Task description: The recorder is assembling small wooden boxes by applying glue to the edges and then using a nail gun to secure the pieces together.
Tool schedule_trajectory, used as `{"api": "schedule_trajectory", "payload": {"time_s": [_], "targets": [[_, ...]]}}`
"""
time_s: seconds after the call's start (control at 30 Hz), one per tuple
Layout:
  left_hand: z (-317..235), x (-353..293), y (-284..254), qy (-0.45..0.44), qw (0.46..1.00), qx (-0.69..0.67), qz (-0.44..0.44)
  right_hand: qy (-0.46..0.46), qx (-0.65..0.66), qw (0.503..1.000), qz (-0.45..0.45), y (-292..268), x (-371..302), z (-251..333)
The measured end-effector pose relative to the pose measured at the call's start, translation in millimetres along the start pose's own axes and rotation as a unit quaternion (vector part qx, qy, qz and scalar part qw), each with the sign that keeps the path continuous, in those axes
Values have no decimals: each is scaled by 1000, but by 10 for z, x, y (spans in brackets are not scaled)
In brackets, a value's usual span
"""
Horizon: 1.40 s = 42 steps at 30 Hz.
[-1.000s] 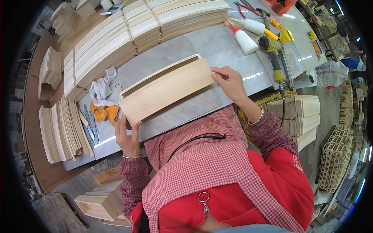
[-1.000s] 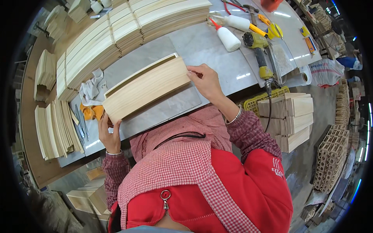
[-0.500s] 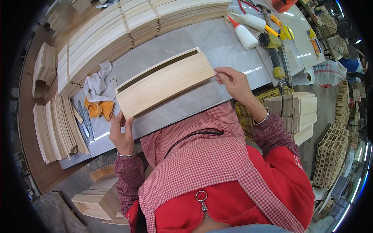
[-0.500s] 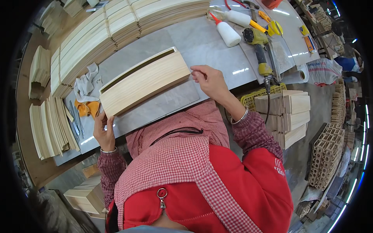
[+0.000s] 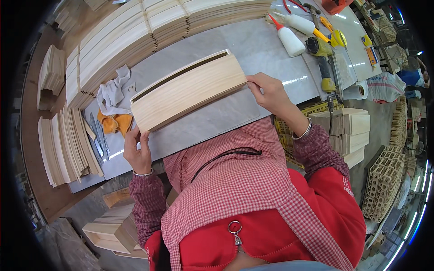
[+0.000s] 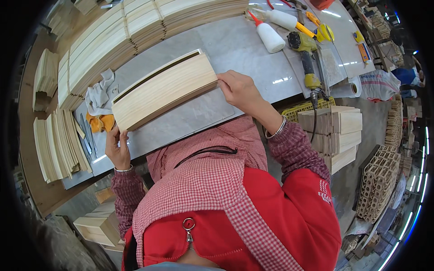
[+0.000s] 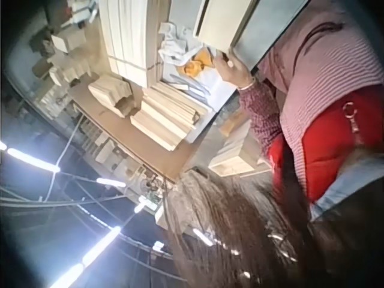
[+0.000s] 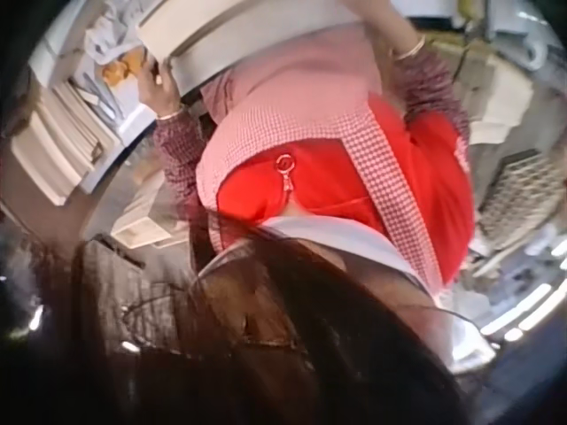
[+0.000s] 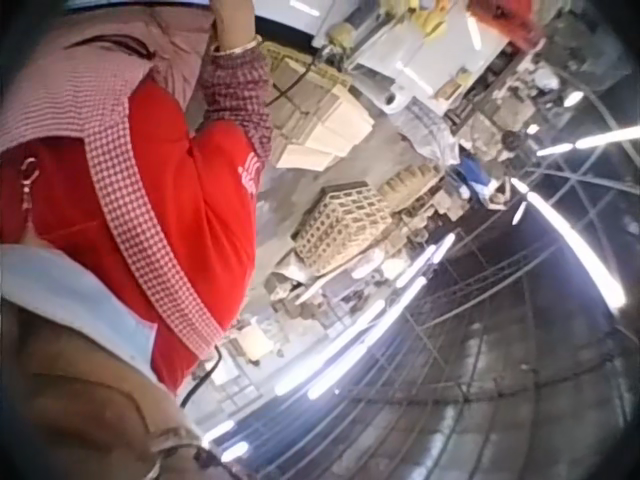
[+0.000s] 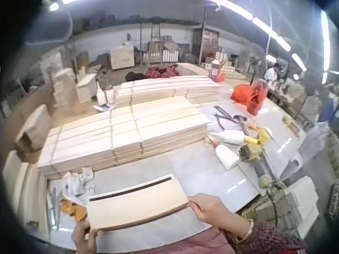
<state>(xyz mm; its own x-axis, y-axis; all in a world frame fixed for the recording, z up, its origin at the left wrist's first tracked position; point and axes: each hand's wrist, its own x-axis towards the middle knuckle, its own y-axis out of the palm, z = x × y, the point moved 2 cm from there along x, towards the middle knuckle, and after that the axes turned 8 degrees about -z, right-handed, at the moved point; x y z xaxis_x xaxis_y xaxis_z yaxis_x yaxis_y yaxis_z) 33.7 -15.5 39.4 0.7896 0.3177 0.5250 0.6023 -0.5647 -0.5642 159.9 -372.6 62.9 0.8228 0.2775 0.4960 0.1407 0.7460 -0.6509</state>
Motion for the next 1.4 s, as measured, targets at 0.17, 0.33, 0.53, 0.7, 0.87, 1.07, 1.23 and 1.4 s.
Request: {"api": "schedule_trajectory", "payload": {"time_s": [0.17, 0.33, 0.53, 0.7, 0.87, 1.07, 1.23, 1.4], "targets": [[-16, 28, 19, 20, 1000, 6, 8, -74, -61, 995, -7, -2, -17, 0], [6, 0, -17, -23, 1000, -1, 0, -95, -63, 993, -23, 71, -9, -2], [23, 18, 44, -29, 999, -3, -24, -34, -3, 999, -1, 57, -42, -40], [211, 100, -267, -63, 996, -43, -46, 105, 57, 992, 40, -31, -71, -42], [1112, 336, -999, -140, 955, 203, -163, 118, 52, 991, 42, -212, -31, -161], [1560, 480, -1397, -118, 802, 576, -108, 121, 14, 989, 83, -254, 44, -183], [1723, 430, -1368, -87, 788, 604, -80, 140, 27, 985, 93, -212, 67, -173], [1429, 351, -1593, -247, 845, 447, -162, 108, -5, 990, 94, -281, 157, -170]]}}
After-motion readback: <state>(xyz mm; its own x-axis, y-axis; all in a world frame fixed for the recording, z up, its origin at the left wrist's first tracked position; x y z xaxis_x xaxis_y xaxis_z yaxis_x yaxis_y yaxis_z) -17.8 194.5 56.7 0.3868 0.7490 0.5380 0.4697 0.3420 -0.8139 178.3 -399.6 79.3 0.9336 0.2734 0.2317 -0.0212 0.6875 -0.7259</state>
